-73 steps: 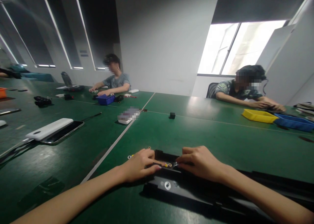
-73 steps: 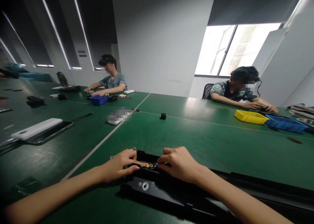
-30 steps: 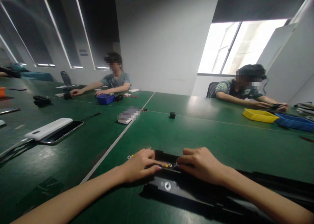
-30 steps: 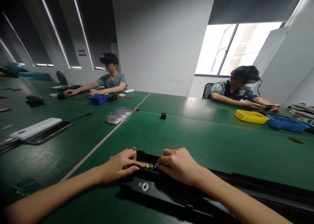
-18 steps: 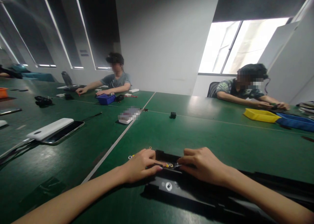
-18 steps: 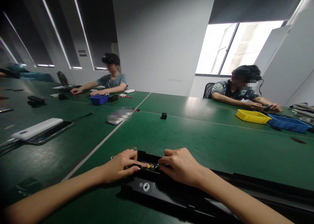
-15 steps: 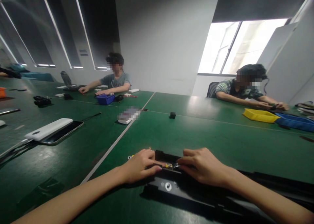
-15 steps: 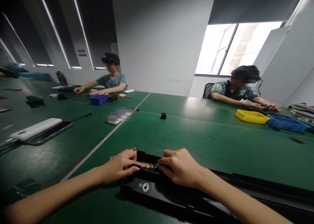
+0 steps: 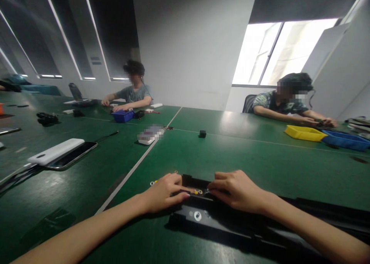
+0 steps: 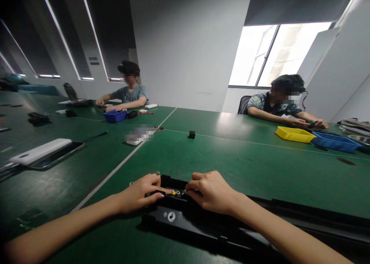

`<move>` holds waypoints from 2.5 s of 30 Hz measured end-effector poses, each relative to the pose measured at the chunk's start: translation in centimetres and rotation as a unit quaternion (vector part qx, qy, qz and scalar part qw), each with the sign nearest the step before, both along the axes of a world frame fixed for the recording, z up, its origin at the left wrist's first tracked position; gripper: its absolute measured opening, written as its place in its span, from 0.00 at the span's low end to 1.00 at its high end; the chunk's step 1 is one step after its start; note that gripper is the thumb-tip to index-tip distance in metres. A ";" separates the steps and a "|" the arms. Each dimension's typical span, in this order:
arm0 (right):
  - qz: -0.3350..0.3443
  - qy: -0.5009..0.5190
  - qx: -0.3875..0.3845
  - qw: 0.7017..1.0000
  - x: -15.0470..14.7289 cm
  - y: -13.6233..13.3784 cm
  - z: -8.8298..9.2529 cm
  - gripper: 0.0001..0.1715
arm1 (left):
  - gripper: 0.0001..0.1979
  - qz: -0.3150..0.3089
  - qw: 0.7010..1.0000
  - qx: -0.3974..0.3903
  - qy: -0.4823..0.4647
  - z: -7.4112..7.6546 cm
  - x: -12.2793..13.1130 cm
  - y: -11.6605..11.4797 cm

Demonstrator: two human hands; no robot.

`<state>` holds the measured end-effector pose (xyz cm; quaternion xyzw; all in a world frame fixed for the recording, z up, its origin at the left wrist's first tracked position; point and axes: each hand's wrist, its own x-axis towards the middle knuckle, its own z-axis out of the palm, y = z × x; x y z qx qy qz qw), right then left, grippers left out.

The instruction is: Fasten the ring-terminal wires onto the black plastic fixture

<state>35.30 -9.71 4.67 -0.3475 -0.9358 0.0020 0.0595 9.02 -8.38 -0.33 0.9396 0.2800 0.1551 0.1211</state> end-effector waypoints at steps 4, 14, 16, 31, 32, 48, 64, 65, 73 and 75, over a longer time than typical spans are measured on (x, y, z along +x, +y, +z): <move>-0.010 -0.003 0.015 1.000 -0.2 -0.3 -0.1 0.13 | 0.19 -0.002 1.000 0.001 0.003 0.1 0.0 0.0; -0.006 -0.001 0.003 1.000 0.0 -0.1 -0.2 0.12 | 0.18 0.000 1.000 -0.005 -0.002 -0.1 -0.1 0.1; -0.008 -0.003 -0.002 1.000 0.0 0.0 -0.1 0.12 | 0.19 0.000 1.000 -0.005 -0.001 -0.1 -0.1 0.1; -0.004 -0.011 0.022 1.000 0.1 -0.1 -0.4 0.12 | 0.18 -0.003 1.000 -0.005 0.001 0.0 -0.1 0.1; -0.002 -0.008 0.019 1.000 0.1 -0.1 -0.4 0.12 | 0.18 -0.004 1.000 -0.005 0.000 0.0 -0.1 0.1; -0.011 0.005 0.024 1.000 -0.1 -0.2 -0.5 0.13 | 0.18 0.002 1.000 -0.012 -0.005 0.1 -0.1 0.0; -0.013 0.006 -0.001 1.000 -0.1 -0.2 -0.3 0.12 | 0.17 -0.013 1.000 -0.004 -0.011 0.1 -0.1 -0.1; -0.012 0.006 0.004 1.000 -0.1 -0.2 -0.3 0.12 | 0.18 -0.012 1.000 -0.004 -0.010 0.1 -0.1 -0.1; -0.006 0.013 0.010 1.000 -0.2 -0.3 -0.3 0.13 | 0.19 -0.008 1.000 -0.004 -0.011 0.0 -0.1 0.1; -0.005 0.013 0.008 1.000 -0.1 -0.3 -0.3 0.12 | 0.20 -0.003 1.000 -0.006 -0.009 0.0 -0.1 0.1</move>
